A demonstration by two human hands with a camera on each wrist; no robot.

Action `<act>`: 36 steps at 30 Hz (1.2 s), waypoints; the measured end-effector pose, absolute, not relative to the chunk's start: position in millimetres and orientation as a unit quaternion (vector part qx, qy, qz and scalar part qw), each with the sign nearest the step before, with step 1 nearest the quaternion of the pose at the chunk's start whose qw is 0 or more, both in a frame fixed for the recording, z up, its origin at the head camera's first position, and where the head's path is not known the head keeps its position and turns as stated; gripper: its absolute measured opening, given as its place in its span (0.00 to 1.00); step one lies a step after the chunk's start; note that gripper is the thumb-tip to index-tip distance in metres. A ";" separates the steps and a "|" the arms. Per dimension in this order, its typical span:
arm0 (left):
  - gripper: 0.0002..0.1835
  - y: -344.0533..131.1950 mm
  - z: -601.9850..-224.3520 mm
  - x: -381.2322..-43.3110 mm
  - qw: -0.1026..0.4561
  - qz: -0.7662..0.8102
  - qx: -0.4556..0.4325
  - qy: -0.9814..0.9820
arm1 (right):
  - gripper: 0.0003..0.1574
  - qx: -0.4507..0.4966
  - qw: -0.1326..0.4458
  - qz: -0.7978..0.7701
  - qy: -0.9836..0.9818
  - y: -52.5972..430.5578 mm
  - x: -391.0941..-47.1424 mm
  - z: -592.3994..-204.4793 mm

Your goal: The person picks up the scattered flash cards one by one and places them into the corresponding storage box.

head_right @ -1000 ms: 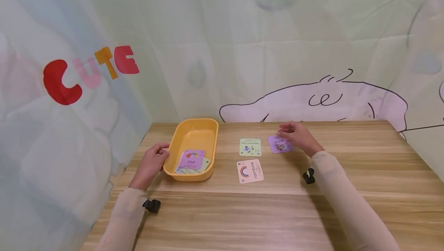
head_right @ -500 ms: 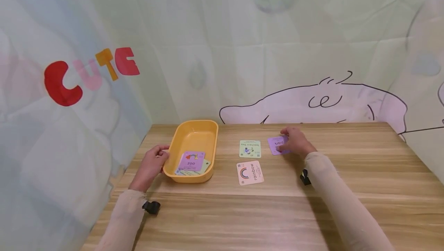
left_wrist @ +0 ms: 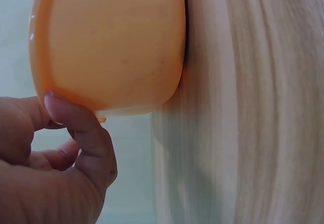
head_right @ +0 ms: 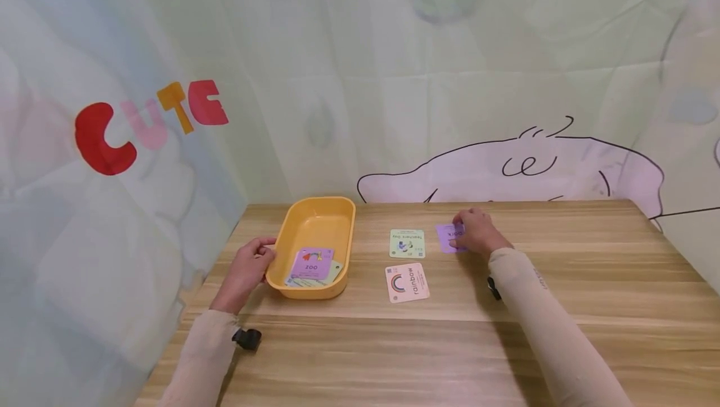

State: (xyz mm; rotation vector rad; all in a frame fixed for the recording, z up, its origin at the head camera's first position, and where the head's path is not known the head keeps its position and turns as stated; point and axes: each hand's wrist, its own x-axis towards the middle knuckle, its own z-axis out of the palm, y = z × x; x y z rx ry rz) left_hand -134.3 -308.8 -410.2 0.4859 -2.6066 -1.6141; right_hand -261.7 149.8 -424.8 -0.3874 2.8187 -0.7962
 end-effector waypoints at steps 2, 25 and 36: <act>0.20 -308.4 -410.2 -134.5 0.021 -0.519 0.157 -0.840 | 0.33 -0.125 0.101 -0.267 0.950 149.6 -261.7 -422.8; 0.20 -309.4 -409.7 -132.7 0.022 -0.523 0.157 -0.838 | 0.36 -0.119 0.105 -0.275 0.948 148.2 -260.5 -419.8; 0.20 -310.1 -411.7 -133.4 0.024 -0.527 0.152 -0.836 | 0.34 -0.162 0.089 -0.282 0.941 164.1 -264.5 -420.2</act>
